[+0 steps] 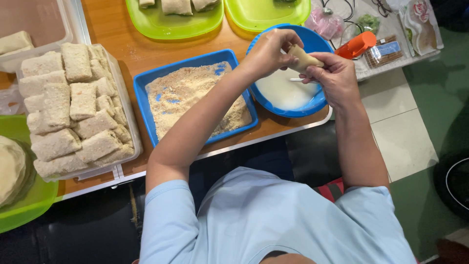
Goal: Breading spring rolls by dipping them in a liquid batter and coating them with breadcrumbs.
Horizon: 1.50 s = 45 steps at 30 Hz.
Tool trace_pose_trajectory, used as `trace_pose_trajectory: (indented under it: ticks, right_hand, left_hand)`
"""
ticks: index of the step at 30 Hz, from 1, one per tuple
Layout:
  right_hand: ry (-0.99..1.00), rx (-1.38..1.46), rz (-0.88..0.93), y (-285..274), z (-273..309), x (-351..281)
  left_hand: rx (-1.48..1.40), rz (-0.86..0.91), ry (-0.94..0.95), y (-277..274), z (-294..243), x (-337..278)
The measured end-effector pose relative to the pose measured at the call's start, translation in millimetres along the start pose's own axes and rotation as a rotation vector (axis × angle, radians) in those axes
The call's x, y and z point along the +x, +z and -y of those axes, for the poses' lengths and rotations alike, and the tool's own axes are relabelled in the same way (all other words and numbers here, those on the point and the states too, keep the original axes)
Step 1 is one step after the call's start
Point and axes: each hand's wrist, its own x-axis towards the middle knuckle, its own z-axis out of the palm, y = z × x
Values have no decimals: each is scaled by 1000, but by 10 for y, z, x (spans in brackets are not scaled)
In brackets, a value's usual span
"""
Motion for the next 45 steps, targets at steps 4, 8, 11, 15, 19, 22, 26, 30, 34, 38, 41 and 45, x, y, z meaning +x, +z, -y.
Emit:
trace_pose_trajectory:
  ticks: [4, 8, 11, 15, 19, 22, 26, 30, 34, 38, 41, 45]
  right_hand:
    - [-38, -87, 0, -30, -50, -16]
    - [-9, -128, -17, 51, 60, -61]
    - [-68, -160, -29, 291, 232, -165]
    - [-248, -196, 33, 756, 257, -238]
    - [-322, -359, 114, 1353, 71, -284]
    - [-261, -335, 228, 1725, -256, -192]
    - [-126, -365, 354, 2034, -621, 41]
    - [-84, -544, 347, 2119, -749, 225]
    - [-174, -712, 297, 2124, -775, 298]
    - [-268, -785, 308, 2082, -800, 307]
    - [-308, -820, 306, 2073, -643, 201]
    - [-499, -998, 224, 1973, -606, -9]
  left_hand:
    - [3, -4, 27, 53, 109, -5]
    - [45, -26, -4, 21, 24, -53]
    - [29, -11, -49, -152, -190, -185]
    - [109, -77, 145, -569, -405, -795]
    - [59, -187, -1, -938, -553, -1637]
    - [45, -288, -188, -1044, -258, -2109]
    - [156, -460, -428, -1008, -3, -2385]
    - [362, -514, -333, -980, 261, -2379]
    - [454, -483, -433, -945, 336, -2313]
    - [427, -482, -445, -937, 326, -2272]
    - [463, -464, -467, -925, 305, -2267]
    - [741, -470, -433, -881, 449, -2346]
